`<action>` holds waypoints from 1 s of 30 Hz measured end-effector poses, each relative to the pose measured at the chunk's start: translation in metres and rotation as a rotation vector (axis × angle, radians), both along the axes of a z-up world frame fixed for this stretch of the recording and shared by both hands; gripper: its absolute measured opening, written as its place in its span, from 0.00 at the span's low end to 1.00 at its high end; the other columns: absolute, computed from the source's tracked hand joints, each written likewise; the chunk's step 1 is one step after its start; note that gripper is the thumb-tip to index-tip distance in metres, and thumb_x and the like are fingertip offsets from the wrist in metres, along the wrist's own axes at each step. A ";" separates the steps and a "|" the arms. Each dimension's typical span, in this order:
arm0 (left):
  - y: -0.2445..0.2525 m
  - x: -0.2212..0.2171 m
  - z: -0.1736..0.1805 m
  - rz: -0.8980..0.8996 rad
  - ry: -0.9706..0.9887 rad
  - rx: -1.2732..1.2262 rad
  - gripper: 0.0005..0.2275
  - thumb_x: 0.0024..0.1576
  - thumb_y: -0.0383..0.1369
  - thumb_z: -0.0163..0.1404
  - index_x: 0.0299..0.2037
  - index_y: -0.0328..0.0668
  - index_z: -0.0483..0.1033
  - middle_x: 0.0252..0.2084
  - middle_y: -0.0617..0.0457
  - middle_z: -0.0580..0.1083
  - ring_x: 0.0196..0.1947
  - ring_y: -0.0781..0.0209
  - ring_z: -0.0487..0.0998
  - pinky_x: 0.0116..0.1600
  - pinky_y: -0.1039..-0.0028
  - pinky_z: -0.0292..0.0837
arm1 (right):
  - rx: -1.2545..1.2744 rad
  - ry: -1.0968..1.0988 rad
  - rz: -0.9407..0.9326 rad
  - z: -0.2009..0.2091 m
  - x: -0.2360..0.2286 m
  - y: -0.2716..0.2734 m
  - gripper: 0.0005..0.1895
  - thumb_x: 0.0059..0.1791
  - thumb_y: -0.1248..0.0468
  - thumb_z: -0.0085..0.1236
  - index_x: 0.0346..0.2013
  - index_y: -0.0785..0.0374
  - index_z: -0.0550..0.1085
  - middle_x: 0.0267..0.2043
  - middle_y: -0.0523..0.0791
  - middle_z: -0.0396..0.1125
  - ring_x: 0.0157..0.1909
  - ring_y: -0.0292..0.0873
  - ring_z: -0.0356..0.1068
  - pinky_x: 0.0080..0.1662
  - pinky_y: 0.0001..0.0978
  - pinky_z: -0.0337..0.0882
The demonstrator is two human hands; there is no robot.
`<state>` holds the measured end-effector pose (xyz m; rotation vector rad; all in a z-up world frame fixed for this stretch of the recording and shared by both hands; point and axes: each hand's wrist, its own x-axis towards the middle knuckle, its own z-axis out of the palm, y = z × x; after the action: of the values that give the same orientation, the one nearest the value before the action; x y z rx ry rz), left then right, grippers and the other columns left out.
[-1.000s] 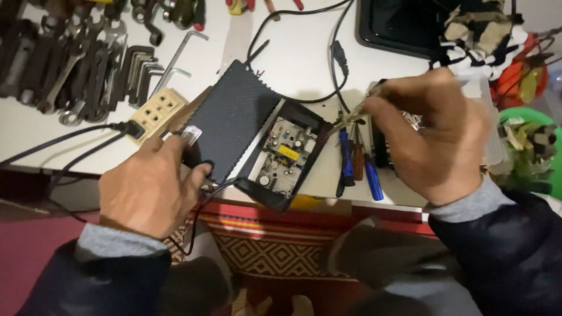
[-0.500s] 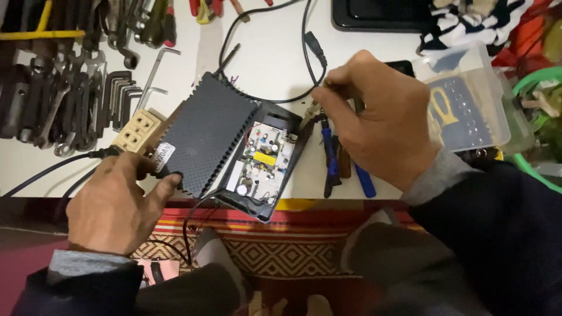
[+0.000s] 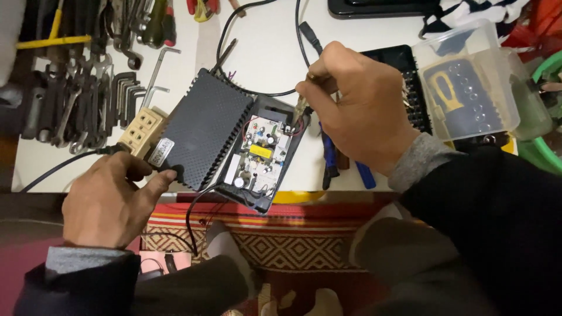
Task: Disassembling an electronic power adapter by removing screws and prying open the casing to inspect the internal components.
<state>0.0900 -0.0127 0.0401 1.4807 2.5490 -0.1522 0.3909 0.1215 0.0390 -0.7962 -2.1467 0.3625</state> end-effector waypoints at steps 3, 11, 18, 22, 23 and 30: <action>-0.001 -0.001 0.002 0.023 -0.019 -0.019 0.20 0.56 0.53 0.58 0.40 0.42 0.81 0.33 0.45 0.78 0.30 0.47 0.79 0.38 0.60 0.74 | 0.064 -0.044 0.005 -0.007 0.005 0.004 0.09 0.53 0.76 0.67 0.37 0.70 0.72 0.30 0.48 0.70 0.25 0.41 0.66 0.29 0.29 0.65; -0.013 -0.006 0.007 -0.009 -0.095 0.061 0.20 0.56 0.51 0.61 0.37 0.38 0.79 0.23 0.49 0.74 0.22 0.52 0.74 0.31 0.64 0.69 | 0.099 -0.049 0.211 0.034 0.021 -0.033 0.05 0.66 0.94 0.62 0.51 0.97 0.73 0.44 0.71 0.71 0.42 0.61 0.76 0.47 0.46 0.79; -0.045 0.009 0.006 -0.194 -0.266 0.162 0.06 0.57 0.38 0.59 0.35 0.47 0.82 0.22 0.54 0.78 0.14 0.60 0.72 0.25 0.70 0.71 | -0.436 -0.216 -0.073 0.071 0.000 -0.089 0.02 0.60 0.80 0.48 0.45 0.79 0.69 0.37 0.57 0.66 0.33 0.48 0.67 0.40 0.35 0.72; -0.071 0.043 -0.007 -0.309 -0.388 0.071 0.06 0.56 0.36 0.54 0.38 0.51 0.83 0.28 0.53 0.81 0.18 0.54 0.79 0.28 0.66 0.78 | -0.481 -0.125 -0.144 0.061 0.008 -0.114 0.04 0.55 0.83 0.50 0.44 0.82 0.66 0.42 0.60 0.67 0.43 0.52 0.73 0.53 0.41 0.76; -0.076 0.049 -0.012 -0.313 -0.388 0.074 0.06 0.56 0.36 0.54 0.38 0.51 0.83 0.28 0.53 0.81 0.18 0.54 0.79 0.28 0.66 0.78 | -0.478 -0.124 -0.148 0.066 0.003 -0.114 0.04 0.55 0.83 0.50 0.44 0.82 0.66 0.42 0.60 0.67 0.43 0.52 0.73 0.53 0.41 0.76; -0.094 0.077 -0.031 -0.077 -0.712 0.096 0.14 0.54 0.41 0.54 0.45 0.45 0.81 0.34 0.50 0.83 0.31 0.52 0.84 0.40 0.67 0.78 | -0.155 0.105 -0.111 0.015 0.008 -0.137 0.15 0.55 0.88 0.61 0.49 0.85 0.63 0.45 0.64 0.68 0.43 0.55 0.75 0.49 0.41 0.79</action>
<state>0.1668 -0.1068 0.0092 1.3439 1.9428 0.4184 0.3986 -0.0156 0.0545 -0.9584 -1.9854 0.5054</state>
